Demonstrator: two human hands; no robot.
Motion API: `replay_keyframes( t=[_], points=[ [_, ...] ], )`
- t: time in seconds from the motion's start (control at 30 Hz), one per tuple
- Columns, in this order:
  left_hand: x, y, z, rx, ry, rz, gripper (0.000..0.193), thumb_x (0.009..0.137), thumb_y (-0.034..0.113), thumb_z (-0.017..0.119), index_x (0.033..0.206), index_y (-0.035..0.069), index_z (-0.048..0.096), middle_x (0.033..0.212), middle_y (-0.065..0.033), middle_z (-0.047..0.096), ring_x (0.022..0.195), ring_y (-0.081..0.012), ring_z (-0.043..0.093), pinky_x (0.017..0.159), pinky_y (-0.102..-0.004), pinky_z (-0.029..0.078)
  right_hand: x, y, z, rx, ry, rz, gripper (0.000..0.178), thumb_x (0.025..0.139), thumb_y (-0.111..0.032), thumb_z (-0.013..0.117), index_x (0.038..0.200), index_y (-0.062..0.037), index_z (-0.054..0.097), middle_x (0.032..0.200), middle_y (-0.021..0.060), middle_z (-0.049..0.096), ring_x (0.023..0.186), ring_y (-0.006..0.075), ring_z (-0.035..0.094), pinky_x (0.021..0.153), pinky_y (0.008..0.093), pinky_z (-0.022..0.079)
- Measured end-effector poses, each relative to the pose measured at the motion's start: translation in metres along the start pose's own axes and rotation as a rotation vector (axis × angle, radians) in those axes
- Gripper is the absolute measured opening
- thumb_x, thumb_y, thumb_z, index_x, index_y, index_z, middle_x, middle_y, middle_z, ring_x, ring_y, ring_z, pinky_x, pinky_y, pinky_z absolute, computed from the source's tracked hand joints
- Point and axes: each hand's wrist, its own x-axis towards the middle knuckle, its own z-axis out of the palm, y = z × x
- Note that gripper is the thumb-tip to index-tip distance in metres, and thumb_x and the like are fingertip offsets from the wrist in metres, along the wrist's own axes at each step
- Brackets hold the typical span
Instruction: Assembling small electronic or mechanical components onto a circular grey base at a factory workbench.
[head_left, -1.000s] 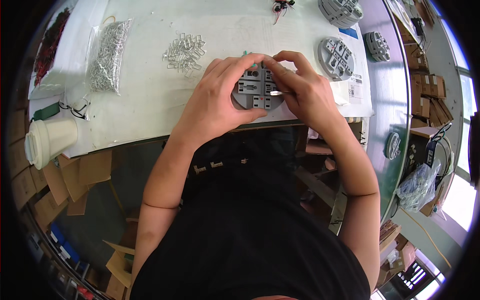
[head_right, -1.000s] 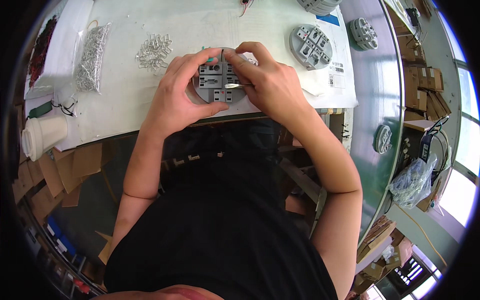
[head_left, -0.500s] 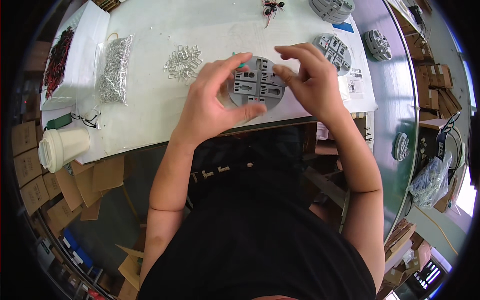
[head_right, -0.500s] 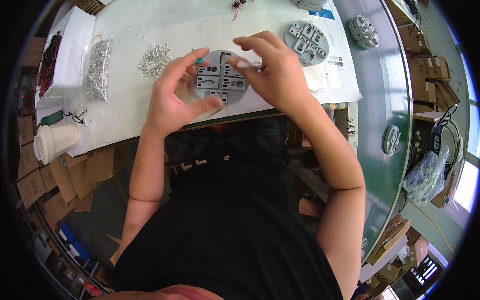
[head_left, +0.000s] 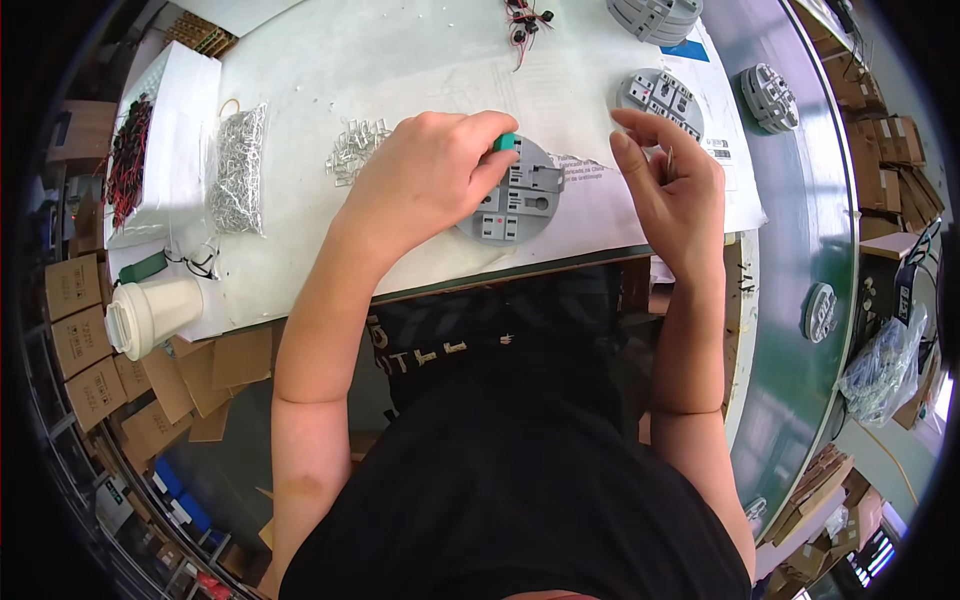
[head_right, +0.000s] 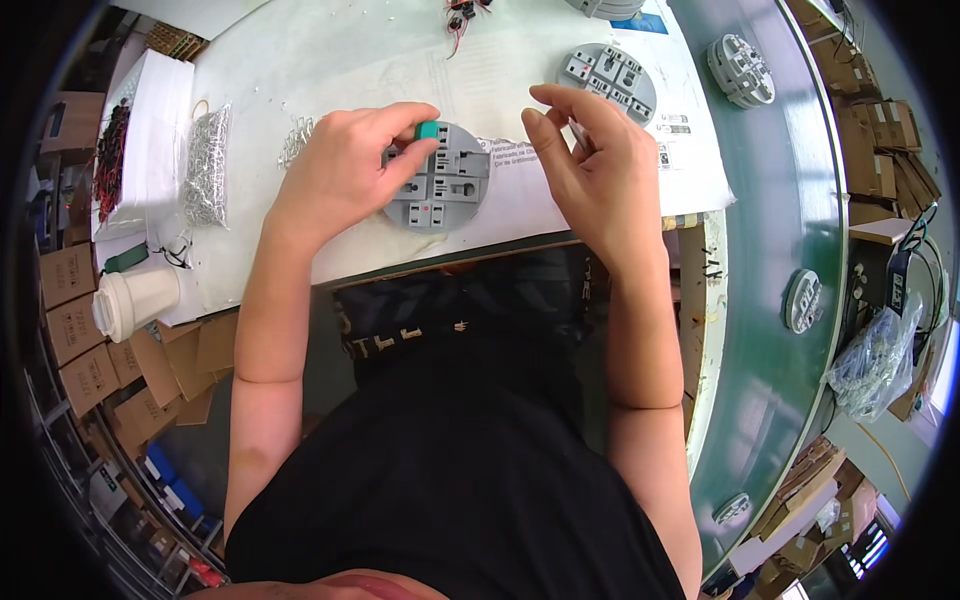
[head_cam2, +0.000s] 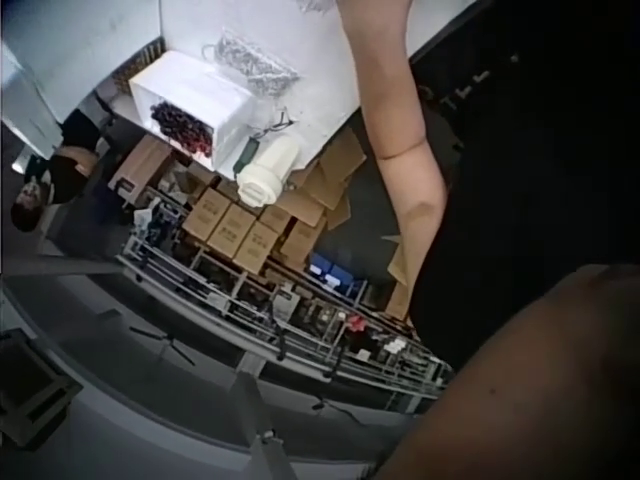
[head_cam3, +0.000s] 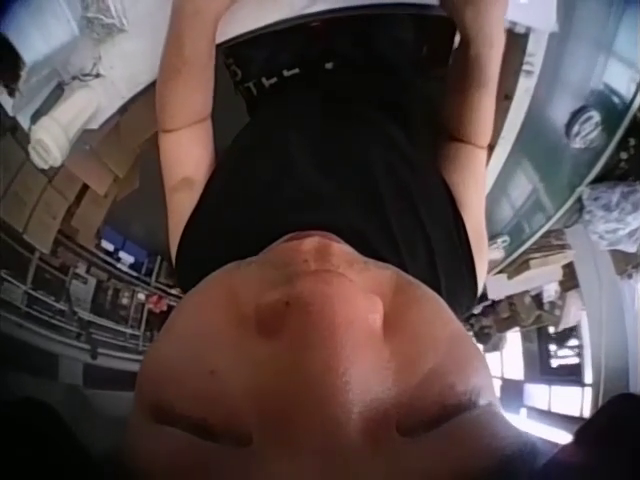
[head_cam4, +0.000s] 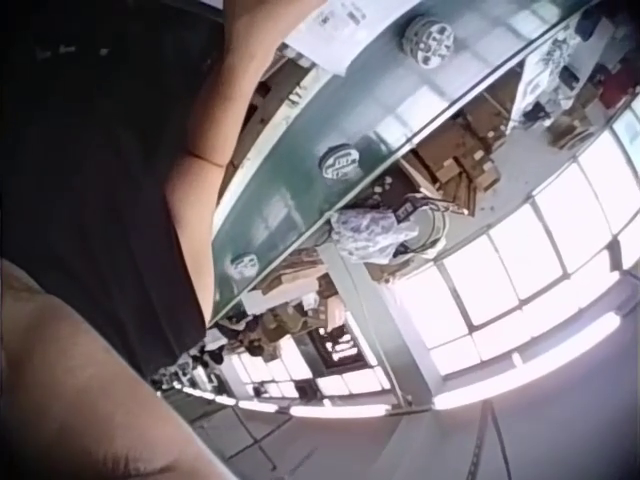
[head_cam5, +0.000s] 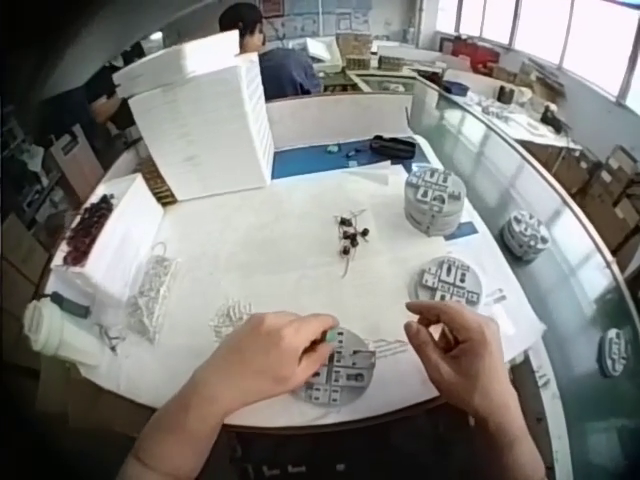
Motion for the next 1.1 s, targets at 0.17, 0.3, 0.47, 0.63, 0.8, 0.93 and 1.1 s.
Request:
replay_keyframes(
  t=[0.17, 0.3, 0.47, 0.63, 0.8, 0.93, 1.1],
  points=[
    [0.018, 0.014, -0.003, 0.180, -0.178, -0.013, 0.021, 0.094, 0.017, 0.077, 0.110, 0.004, 0.075, 0.084, -0.0161, 0.076, 0.076, -0.0343, 0.075, 0.069, -0.0393, 0.058, 0.001, 0.002, -0.015, 0.008, 0.031, -0.009, 0.022, 0.097, -0.013, 0.079, 0.115, -0.0013, 0.077, 0.083, 0.0032, 0.070, 0.060, 0.0080, 0.045, 0.055, 0.0263, 0.040],
    [0.018, 0.017, 0.001, 0.223, -0.144, 0.050, 0.018, 0.094, 0.018, 0.077, 0.104, 0.004, 0.075, 0.079, -0.0148, 0.071, 0.075, -0.0351, 0.072, 0.068, -0.0426, 0.057, 0.006, 0.002, -0.029, 0.004, 0.055, 0.025, 0.023, 0.099, -0.013, 0.077, 0.119, -0.0001, 0.077, 0.086, 0.0013, 0.071, 0.061, 0.0025, 0.037, 0.054, 0.0225, 0.034],
    [0.007, 0.006, 0.020, 0.026, 0.037, 0.058, 0.017, 0.094, 0.018, 0.077, 0.106, 0.006, 0.076, 0.085, -0.0104, 0.069, 0.082, -0.0312, 0.069, 0.071, -0.0413, 0.057, 0.010, 0.009, -0.042, 0.017, 0.085, 0.089, 0.022, 0.100, -0.012, 0.076, 0.118, 0.0008, 0.077, 0.086, 0.0020, 0.072, 0.061, 0.0025, 0.040, 0.055, 0.0222, 0.035],
    [-0.005, 0.004, 0.034, -0.037, 0.209, 0.057, 0.026, 0.090, 0.012, 0.080, 0.115, 0.004, 0.076, 0.092, -0.0087, 0.070, 0.084, -0.0294, 0.066, 0.071, -0.0393, 0.055, 0.022, 0.005, -0.029, 0.049, 0.022, 0.122, 0.019, 0.099, -0.009, 0.076, 0.114, 0.0004, 0.078, 0.088, 0.0053, 0.076, 0.064, 0.0052, 0.054, 0.059, 0.0231, 0.043],
    [-0.006, 0.011, 0.035, 0.043, 0.209, 0.031, 0.024, 0.089, 0.014, 0.081, 0.111, 0.005, 0.077, 0.095, -0.0085, 0.068, 0.089, -0.0296, 0.065, 0.074, -0.0407, 0.055, 0.108, -0.009, 0.029, -0.136, -0.219, -0.215, 0.017, 0.092, -0.018, 0.076, 0.099, -0.0026, 0.079, 0.093, 0.0180, 0.077, 0.075, 0.0371, 0.073, 0.069, 0.0450, 0.057],
    [-0.011, 0.011, 0.040, -0.037, 0.228, 0.007, 0.024, 0.089, 0.015, 0.081, 0.111, 0.005, 0.075, 0.096, -0.0095, 0.066, 0.091, -0.0306, 0.064, 0.079, -0.0423, 0.054, 0.164, -0.004, 0.070, -0.501, -0.363, -0.066, 0.028, 0.085, -0.030, 0.081, 0.096, -0.0041, 0.080, 0.087, 0.0171, 0.077, 0.081, 0.0344, 0.075, 0.073, 0.0431, 0.059],
    [-0.015, 0.007, 0.044, -0.077, 0.220, -0.027, 0.026, 0.091, 0.014, 0.079, 0.114, 0.004, 0.073, 0.101, -0.0104, 0.065, 0.094, -0.0316, 0.062, 0.086, -0.0429, 0.053, 0.175, 0.001, 0.079, -0.617, -0.500, 0.059, 0.033, 0.080, -0.034, 0.082, 0.095, -0.0047, 0.081, 0.091, 0.0163, 0.079, 0.082, 0.0349, 0.076, 0.075, 0.0432, 0.060]
  ],
)
